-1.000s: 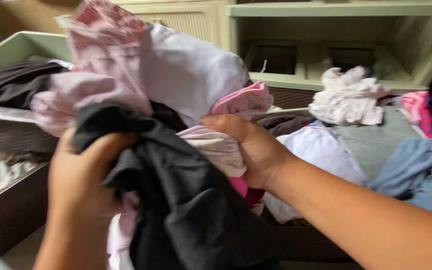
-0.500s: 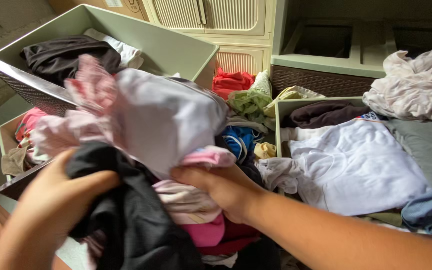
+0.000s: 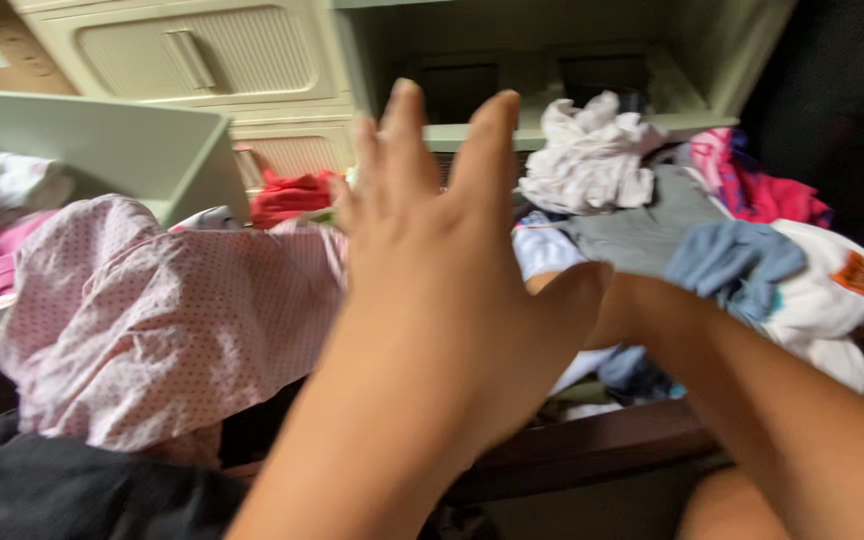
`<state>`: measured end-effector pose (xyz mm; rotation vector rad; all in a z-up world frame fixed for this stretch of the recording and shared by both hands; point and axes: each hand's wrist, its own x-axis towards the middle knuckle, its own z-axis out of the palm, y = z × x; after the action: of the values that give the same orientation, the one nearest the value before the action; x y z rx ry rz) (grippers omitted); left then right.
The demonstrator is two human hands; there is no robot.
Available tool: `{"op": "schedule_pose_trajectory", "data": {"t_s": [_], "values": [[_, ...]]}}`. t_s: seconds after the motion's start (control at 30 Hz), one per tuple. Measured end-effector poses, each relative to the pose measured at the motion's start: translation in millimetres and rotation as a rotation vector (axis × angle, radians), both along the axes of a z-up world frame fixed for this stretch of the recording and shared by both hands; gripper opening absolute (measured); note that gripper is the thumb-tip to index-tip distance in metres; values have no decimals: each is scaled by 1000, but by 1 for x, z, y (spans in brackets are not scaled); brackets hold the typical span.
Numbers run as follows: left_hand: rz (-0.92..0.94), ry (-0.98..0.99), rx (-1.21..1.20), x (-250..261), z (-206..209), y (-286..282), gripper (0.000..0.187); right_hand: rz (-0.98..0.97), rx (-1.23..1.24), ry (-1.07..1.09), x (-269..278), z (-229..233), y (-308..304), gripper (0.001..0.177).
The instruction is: The person sorts through various items of clothing from a large pile, folding a pink t-shirt and a pair of black shorts before placing them into a drawer.
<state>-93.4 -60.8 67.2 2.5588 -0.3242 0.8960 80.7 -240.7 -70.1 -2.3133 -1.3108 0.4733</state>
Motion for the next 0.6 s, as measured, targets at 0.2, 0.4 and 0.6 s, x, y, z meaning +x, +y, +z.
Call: {"op": "schedule_pose_trajectory", "data": {"t_s": [0.2, 0.4, 0.6], "values": [[51, 584, -240, 128, -77, -72, 115, -1231, -79, -320, 28, 8, -160, 85], [315, 954, -262, 168, -144, -67, 143, -1363, 251, 198, 73, -53, -222, 134], [260, 1149, -195, 167, -127, -71, 151, -1402, -54, 500, 111, -72, -235, 121]]}}
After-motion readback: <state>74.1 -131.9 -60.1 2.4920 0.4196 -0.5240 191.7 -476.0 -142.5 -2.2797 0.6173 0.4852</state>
